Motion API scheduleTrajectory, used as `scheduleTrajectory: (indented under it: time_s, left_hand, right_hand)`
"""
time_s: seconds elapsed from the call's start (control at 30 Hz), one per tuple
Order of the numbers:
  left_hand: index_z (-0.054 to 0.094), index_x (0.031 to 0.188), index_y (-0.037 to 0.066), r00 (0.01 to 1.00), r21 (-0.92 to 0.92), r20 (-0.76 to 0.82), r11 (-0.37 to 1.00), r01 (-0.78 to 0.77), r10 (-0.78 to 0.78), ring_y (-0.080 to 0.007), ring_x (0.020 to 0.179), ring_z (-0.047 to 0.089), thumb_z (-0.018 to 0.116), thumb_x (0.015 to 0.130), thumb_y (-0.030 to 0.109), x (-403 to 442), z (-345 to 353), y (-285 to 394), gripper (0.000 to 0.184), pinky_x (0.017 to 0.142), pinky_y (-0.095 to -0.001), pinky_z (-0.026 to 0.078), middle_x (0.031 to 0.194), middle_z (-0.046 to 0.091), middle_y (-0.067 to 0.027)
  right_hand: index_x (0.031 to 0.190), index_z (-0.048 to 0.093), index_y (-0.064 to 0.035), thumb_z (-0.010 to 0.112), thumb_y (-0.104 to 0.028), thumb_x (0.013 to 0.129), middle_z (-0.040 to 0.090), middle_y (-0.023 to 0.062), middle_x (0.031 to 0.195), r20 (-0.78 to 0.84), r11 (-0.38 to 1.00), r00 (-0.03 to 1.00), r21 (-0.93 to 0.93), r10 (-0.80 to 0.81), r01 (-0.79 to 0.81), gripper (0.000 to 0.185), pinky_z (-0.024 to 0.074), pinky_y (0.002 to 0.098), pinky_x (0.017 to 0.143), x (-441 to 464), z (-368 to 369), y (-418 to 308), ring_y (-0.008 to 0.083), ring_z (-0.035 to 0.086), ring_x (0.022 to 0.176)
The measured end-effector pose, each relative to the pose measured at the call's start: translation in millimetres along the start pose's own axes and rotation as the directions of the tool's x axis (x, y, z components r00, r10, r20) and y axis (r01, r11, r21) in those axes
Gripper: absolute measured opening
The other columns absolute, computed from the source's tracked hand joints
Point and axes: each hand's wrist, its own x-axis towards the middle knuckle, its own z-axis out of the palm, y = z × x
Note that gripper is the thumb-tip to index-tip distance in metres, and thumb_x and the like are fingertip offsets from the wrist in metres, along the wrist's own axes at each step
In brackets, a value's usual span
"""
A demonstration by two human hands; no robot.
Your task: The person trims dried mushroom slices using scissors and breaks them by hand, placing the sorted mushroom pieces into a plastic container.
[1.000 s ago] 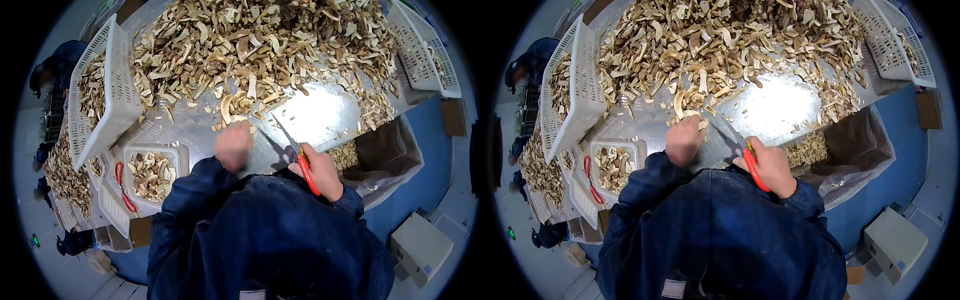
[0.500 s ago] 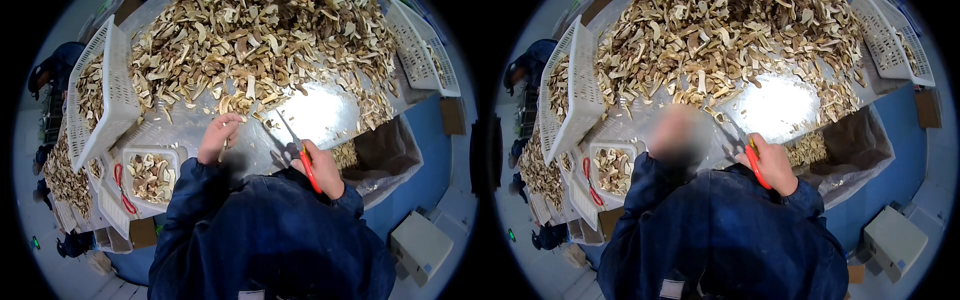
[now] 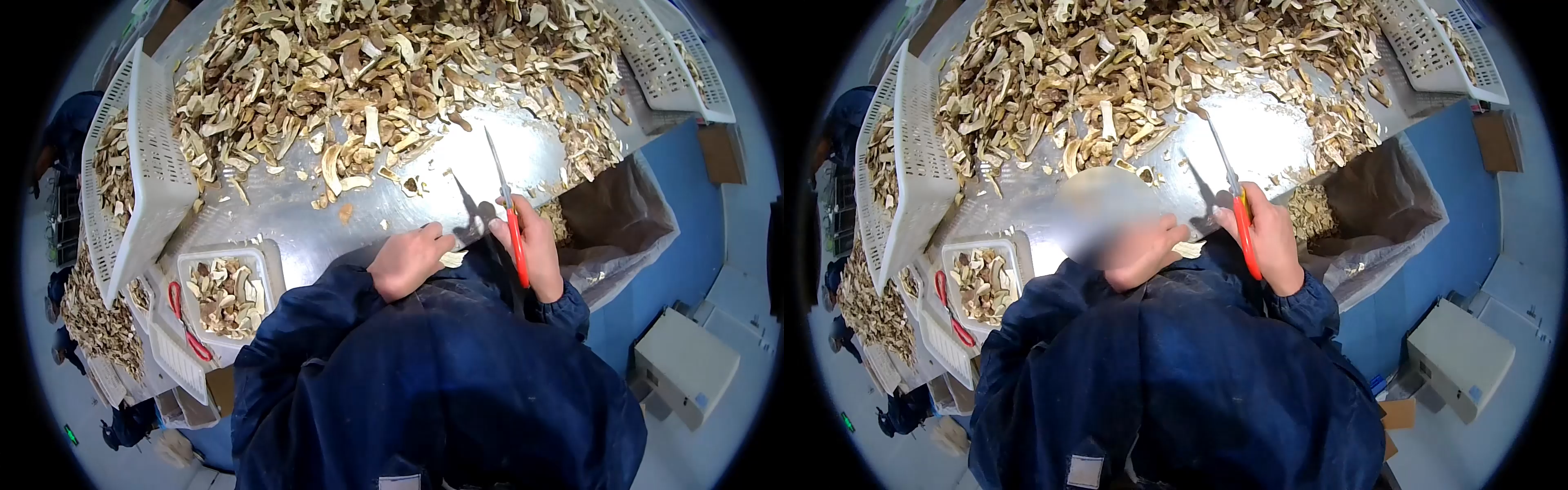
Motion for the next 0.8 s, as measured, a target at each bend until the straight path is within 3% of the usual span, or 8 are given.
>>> scheduleTrajectory:
  time_s: [0.17, 0.3, 0.37, 0.47, 0.57, 0.63, 0.7, 0.8]
  left_hand:
    - [0.056, 0.091, 0.007, 0.976, -0.168, -0.195, 0.983, 0.066, -0.099, -0.0305, 0.074, 0.060, 0.065, 0.079, 0.008, -10.3, 1.7, -20.2, 0.015, 0.065, -0.0363, 0.049, 0.086, 0.055, -0.0100]
    - [0.060, 0.091, 0.005, 0.784, -0.585, -0.460, 0.806, 0.085, -0.416, -0.0283, 0.069, 0.060, 0.064, 0.081, 0.008, -45.8, -7.4, -43.3, 0.011, 0.064, -0.0330, 0.047, 0.083, 0.061, -0.0111]
    - [0.062, 0.093, 0.004, 0.669, -0.567, -0.418, 0.752, 0.337, -0.615, -0.0279, 0.069, 0.060, 0.064, 0.082, 0.010, -74.5, -21.9, -56.2, 0.012, 0.064, -0.0325, 0.047, 0.082, 0.062, -0.0122]
    - [0.063, 0.098, 0.004, 0.661, -0.602, -0.355, 0.702, 0.381, -0.662, -0.0288, 0.070, 0.061, 0.066, 0.083, 0.013, -85.1, -28.8, -45.3, 0.017, 0.065, -0.0348, 0.048, 0.082, 0.062, -0.0132]
    - [0.063, 0.100, 0.003, 0.801, -0.413, -0.440, 0.883, 0.222, -0.407, -0.0306, 0.072, 0.062, 0.070, 0.082, 0.020, -56.4, 7.2, -45.8, 0.026, 0.065, -0.0368, 0.049, 0.088, 0.063, -0.0153]
    - [0.061, 0.098, 0.001, 0.789, -0.345, -0.524, 0.927, 0.148, -0.321, -0.0330, 0.075, 0.063, 0.072, 0.080, 0.027, -30.1, 28.4, -37.0, 0.033, 0.066, -0.0403, 0.050, 0.093, 0.061, -0.0168]
    - [0.059, 0.094, 0.001, 0.847, -0.011, -0.342, 0.903, 0.430, -0.407, -0.0331, 0.076, 0.064, 0.067, 0.080, 0.021, -1.0, 25.4, -14.2, 0.026, 0.067, -0.0411, 0.051, 0.093, 0.060, -0.0167]
    - [0.058, 0.092, 0.003, 0.920, 0.031, -0.255, 0.948, 0.316, -0.298, -0.0329, 0.079, 0.062, 0.062, 0.080, 0.015, 4.3, 23.2, -7.2, 0.017, 0.069, -0.0426, 0.050, 0.090, 0.058, -0.0149]
  right_hand:
    - [0.106, 0.057, -0.0020, 0.070, -0.027, 0.084, 0.051, 0.0129, 0.058, 0.055, 0.994, 0.994, 0.050, 0.094, -0.097, 0.035, 0.0411, 0.0335, 0.052, 5.0, 4.3, -1.8, 0.0244, 0.051, 0.049]
    - [0.108, 0.057, -0.0026, 0.070, -0.028, 0.085, 0.052, 0.0111, 0.058, 0.065, 1.000, 0.998, 0.022, -0.015, 0.014, 0.036, 0.0406, 0.0331, 0.051, 16.1, 8.7, -9.8, 0.0226, 0.050, 0.048]
    - [0.107, 0.057, -0.0022, 0.070, -0.029, 0.084, 0.054, 0.0127, 0.059, 0.122, 1.000, 0.992, 0.022, 0.011, -0.014, 0.037, 0.0412, 0.0336, 0.051, 23.3, 8.6, -20.5, 0.0250, 0.053, 0.049]
    - [0.108, 0.056, -0.0026, 0.070, -0.030, 0.084, 0.056, 0.0154, 0.061, 0.105, 0.995, 0.989, 0.018, -0.104, 0.103, 0.039, 0.0424, 0.0357, 0.052, 31.9, 15.6, -16.7, 0.0307, 0.057, 0.053]
    - [0.108, 0.055, -0.0021, 0.071, -0.030, 0.084, 0.057, 0.0163, 0.063, 0.125, 0.995, 0.987, 0.026, -0.100, 0.098, 0.041, 0.0430, 0.0365, 0.053, 34.6, 19.7, -18.8, 0.0337, 0.058, 0.055]
    - [0.109, 0.055, -0.0011, 0.070, -0.027, 0.084, 0.057, 0.0162, 0.064, 0.117, 0.998, 0.991, -0.008, -0.067, 0.069, 0.039, 0.0437, 0.0362, 0.054, 29.4, 15.8, -19.4, 0.0315, 0.059, 0.056]
    - [0.109, 0.055, -0.0005, 0.070, -0.024, 0.085, 0.057, 0.0159, 0.065, 0.103, 0.999, 0.994, -0.016, -0.033, 0.035, 0.037, 0.0440, 0.0356, 0.055, 25.1, 15.2, -22.0, 0.0285, 0.058, 0.057]
    - [0.112, 0.056, -0.0008, 0.067, -0.019, 0.086, 0.055, 0.0135, 0.066, 0.091, 0.998, 0.995, 0.062, -0.025, 0.020, 0.033, 0.0437, 0.0335, 0.057, 22.0, 18.4, -3.8, 0.0214, 0.053, 0.058]
